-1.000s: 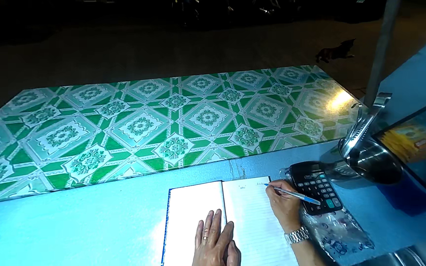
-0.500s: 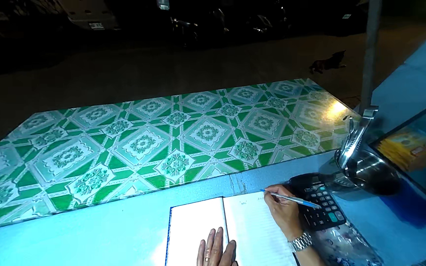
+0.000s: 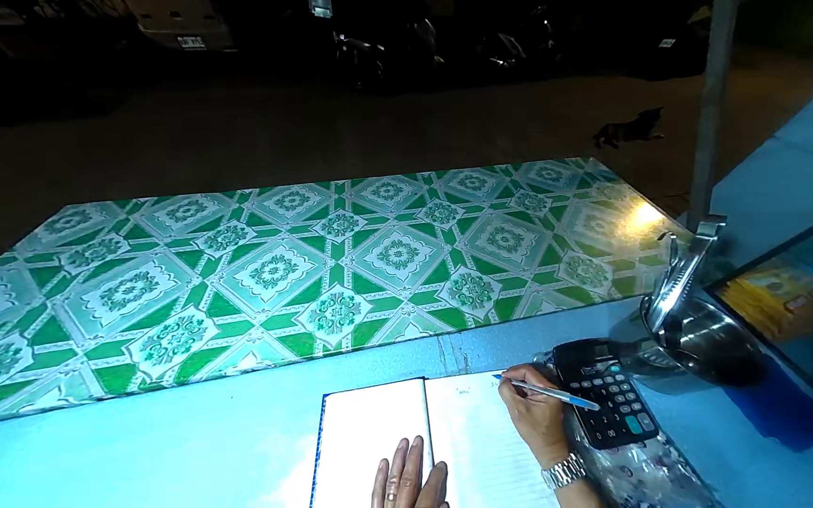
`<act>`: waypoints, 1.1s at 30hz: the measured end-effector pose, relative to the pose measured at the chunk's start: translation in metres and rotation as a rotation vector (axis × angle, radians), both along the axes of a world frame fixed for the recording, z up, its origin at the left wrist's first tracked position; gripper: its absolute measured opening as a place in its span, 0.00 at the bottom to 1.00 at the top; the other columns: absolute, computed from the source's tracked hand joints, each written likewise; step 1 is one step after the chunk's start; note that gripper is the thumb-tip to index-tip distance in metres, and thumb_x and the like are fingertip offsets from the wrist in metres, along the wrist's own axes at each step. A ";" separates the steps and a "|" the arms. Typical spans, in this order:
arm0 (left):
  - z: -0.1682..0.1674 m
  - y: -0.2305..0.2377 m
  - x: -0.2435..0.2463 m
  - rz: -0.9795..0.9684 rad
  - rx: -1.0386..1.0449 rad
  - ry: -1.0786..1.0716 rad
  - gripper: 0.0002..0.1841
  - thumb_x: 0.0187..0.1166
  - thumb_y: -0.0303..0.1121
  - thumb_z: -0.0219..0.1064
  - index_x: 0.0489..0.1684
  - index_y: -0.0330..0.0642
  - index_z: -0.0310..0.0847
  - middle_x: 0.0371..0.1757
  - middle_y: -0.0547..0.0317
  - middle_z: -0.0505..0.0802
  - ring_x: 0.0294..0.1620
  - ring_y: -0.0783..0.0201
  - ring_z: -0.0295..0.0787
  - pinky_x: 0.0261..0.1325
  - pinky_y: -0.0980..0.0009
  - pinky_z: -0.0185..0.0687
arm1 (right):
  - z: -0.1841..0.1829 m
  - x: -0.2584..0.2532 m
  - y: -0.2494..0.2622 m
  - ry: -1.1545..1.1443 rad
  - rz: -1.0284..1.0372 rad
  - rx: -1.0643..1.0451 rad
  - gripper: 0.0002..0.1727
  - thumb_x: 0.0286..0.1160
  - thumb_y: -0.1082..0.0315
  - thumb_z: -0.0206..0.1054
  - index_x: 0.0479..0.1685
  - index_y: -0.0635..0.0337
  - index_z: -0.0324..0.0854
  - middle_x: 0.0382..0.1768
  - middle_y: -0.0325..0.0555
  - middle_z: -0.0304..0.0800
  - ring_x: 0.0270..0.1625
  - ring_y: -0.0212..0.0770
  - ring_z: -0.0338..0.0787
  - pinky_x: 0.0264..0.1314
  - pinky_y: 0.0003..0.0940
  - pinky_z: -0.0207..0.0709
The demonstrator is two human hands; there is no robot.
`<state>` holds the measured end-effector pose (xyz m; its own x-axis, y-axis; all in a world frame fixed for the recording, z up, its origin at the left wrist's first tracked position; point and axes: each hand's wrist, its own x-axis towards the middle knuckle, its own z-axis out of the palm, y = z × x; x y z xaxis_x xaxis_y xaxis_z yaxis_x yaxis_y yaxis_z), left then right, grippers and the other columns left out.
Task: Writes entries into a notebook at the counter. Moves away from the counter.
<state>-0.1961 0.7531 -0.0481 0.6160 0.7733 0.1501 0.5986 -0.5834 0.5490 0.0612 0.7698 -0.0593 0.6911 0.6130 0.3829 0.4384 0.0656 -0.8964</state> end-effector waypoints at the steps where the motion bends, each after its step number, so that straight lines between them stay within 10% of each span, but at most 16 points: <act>1: 0.000 0.000 0.000 0.000 0.000 -0.002 0.23 0.85 0.44 0.51 0.68 0.51 0.88 0.81 0.38 0.80 0.88 0.36 0.66 0.90 0.36 0.46 | 0.000 0.000 0.000 0.005 0.009 0.001 0.03 0.55 0.76 0.69 0.26 0.63 0.88 0.25 0.35 0.89 0.22 0.18 0.79 0.23 0.12 0.73; 33: 0.000 0.001 0.000 -0.003 0.001 -0.002 0.23 0.85 0.44 0.50 0.68 0.52 0.88 0.82 0.38 0.79 0.88 0.37 0.65 0.90 0.36 0.45 | -0.001 0.002 0.001 0.004 0.053 -0.042 0.04 0.58 0.75 0.69 0.28 0.62 0.90 0.24 0.34 0.88 0.21 0.18 0.79 0.23 0.13 0.74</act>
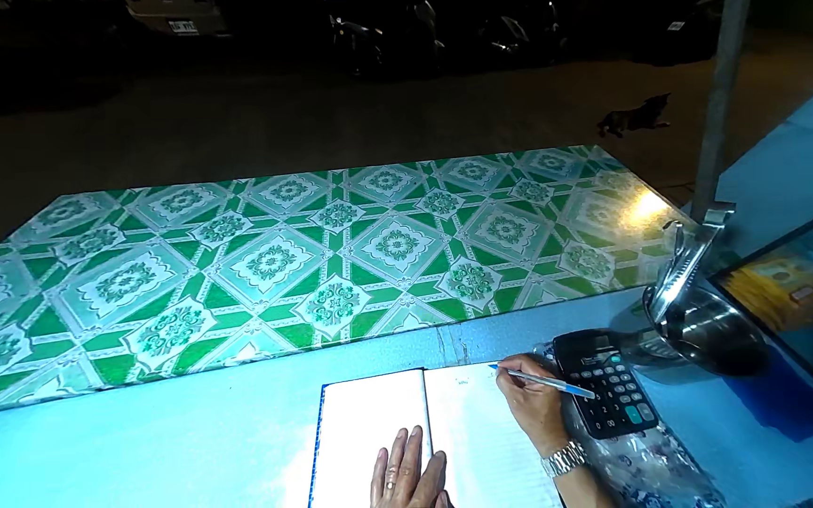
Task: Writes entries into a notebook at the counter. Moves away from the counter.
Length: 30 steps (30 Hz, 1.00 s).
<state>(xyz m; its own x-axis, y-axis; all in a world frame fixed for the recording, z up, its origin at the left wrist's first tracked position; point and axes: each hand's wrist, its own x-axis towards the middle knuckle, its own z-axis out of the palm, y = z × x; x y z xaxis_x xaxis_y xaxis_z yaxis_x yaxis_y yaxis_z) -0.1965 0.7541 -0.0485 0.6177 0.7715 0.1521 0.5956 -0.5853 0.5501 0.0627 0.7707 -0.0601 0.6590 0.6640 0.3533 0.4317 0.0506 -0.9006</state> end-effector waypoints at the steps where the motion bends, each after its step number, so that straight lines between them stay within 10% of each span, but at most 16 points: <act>1: 0.000 0.000 0.000 0.000 -0.001 -0.004 0.23 0.85 0.44 0.50 0.68 0.52 0.88 0.81 0.37 0.79 0.88 0.37 0.65 0.90 0.36 0.45 | 0.000 0.000 0.000 -0.004 0.000 0.002 0.04 0.58 0.75 0.69 0.27 0.62 0.89 0.24 0.33 0.88 0.21 0.18 0.78 0.23 0.13 0.73; 30: 0.000 0.001 0.000 0.001 0.010 0.001 0.23 0.85 0.45 0.50 0.68 0.53 0.88 0.81 0.38 0.79 0.88 0.37 0.66 0.90 0.37 0.46 | 0.003 -0.002 0.001 -0.024 -0.069 0.000 0.02 0.54 0.74 0.69 0.23 0.61 0.87 0.23 0.33 0.87 0.22 0.17 0.79 0.24 0.12 0.72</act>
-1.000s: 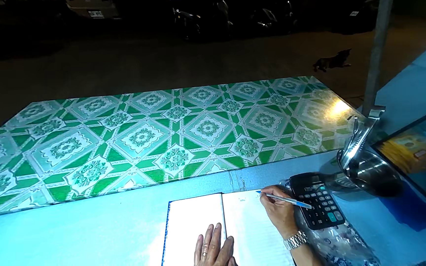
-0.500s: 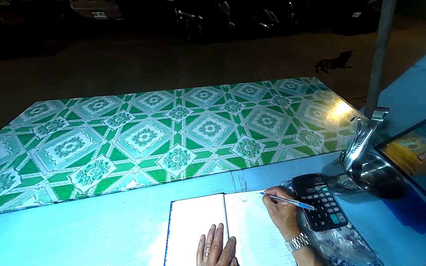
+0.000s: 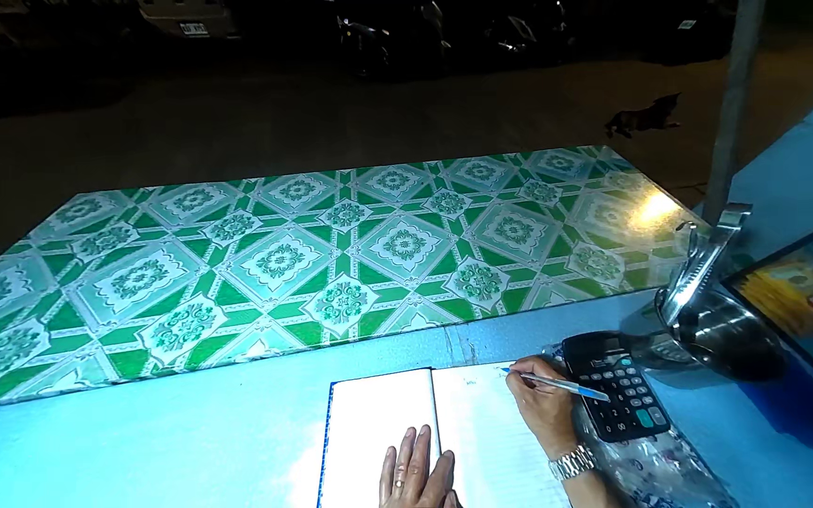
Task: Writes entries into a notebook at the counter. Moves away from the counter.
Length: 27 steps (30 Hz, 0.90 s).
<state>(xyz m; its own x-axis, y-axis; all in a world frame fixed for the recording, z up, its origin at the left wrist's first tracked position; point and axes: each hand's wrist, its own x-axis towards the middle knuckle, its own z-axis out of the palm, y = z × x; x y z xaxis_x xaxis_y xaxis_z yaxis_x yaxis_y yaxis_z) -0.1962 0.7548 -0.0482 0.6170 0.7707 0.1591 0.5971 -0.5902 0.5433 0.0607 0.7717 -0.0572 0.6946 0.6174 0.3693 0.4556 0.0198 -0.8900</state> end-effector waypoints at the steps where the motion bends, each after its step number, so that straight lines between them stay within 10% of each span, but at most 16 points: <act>1: 0.001 0.000 0.000 0.000 -0.001 0.004 0.23 0.86 0.45 0.50 0.68 0.53 0.88 0.82 0.38 0.79 0.88 0.37 0.66 0.90 0.36 0.46 | 0.000 0.000 0.000 0.001 0.002 0.004 0.02 0.54 0.74 0.69 0.23 0.61 0.87 0.23 0.33 0.87 0.22 0.17 0.78 0.23 0.11 0.72; 17: 0.003 -0.001 0.000 -0.002 -0.014 0.004 0.23 0.85 0.44 0.50 0.68 0.52 0.89 0.81 0.38 0.79 0.88 0.37 0.66 0.90 0.36 0.46 | -0.003 -0.003 0.003 -0.066 -0.041 -0.011 0.02 0.50 0.73 0.71 0.19 0.59 0.83 0.21 0.33 0.82 0.21 0.19 0.75 0.23 0.13 0.68; 27: 0.004 0.000 0.001 0.001 -0.026 -0.022 0.23 0.84 0.43 0.51 0.68 0.50 0.89 0.81 0.37 0.80 0.87 0.35 0.67 0.89 0.34 0.47 | 0.020 0.002 -0.032 0.433 -0.097 0.245 0.05 0.66 0.79 0.63 0.34 0.64 0.85 0.13 0.36 0.81 0.11 0.28 0.76 0.13 0.21 0.71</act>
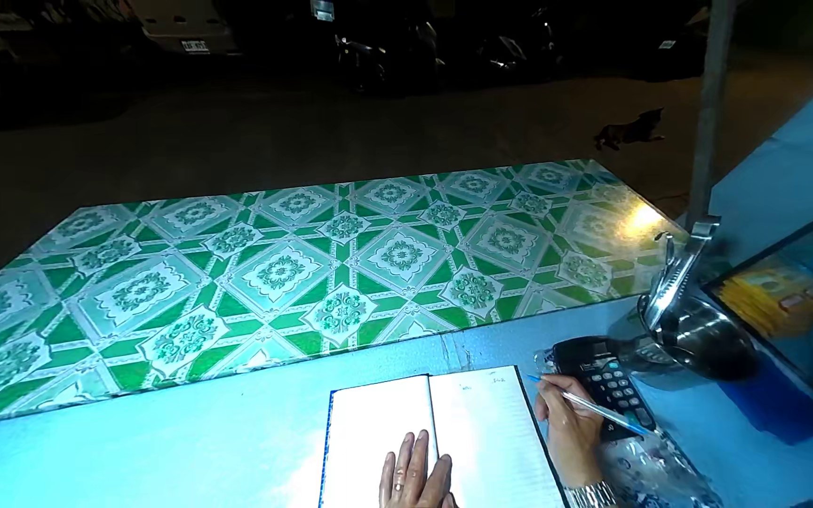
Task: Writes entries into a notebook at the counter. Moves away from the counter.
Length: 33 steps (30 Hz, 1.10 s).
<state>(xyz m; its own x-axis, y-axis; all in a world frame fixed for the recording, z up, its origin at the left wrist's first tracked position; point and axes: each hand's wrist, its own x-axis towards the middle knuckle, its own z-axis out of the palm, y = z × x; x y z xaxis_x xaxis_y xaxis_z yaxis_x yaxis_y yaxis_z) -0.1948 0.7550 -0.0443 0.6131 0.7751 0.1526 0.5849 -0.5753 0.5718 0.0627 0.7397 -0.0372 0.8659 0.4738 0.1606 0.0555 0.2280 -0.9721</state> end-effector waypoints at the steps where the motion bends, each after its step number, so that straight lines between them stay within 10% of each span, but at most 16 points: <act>1: 0.000 0.000 0.000 -0.002 -0.006 0.005 0.24 0.85 0.43 0.51 0.68 0.50 0.89 0.82 0.37 0.79 0.87 0.34 0.66 0.89 0.34 0.46 | 0.004 -0.002 -0.007 -0.014 -0.010 0.017 0.06 0.66 0.79 0.63 0.34 0.63 0.85 0.14 0.36 0.82 0.11 0.27 0.76 0.13 0.20 0.72; 24: 0.000 0.001 -0.002 -0.011 -0.014 0.020 0.24 0.85 0.43 0.50 0.69 0.50 0.88 0.83 0.39 0.78 0.88 0.36 0.64 0.89 0.34 0.47 | 0.000 -0.027 0.023 -0.426 0.097 -0.147 0.06 0.58 0.74 0.68 0.32 0.65 0.87 0.24 0.34 0.88 0.20 0.18 0.79 0.22 0.12 0.73; 33: 0.001 -0.001 -0.001 0.000 0.006 -0.015 0.23 0.85 0.43 0.51 0.66 0.51 0.90 0.81 0.39 0.80 0.87 0.35 0.67 0.88 0.34 0.49 | -0.002 -0.085 0.045 -0.284 0.428 -0.156 0.06 0.61 0.75 0.65 0.31 0.61 0.88 0.21 0.31 0.85 0.19 0.17 0.75 0.22 0.14 0.69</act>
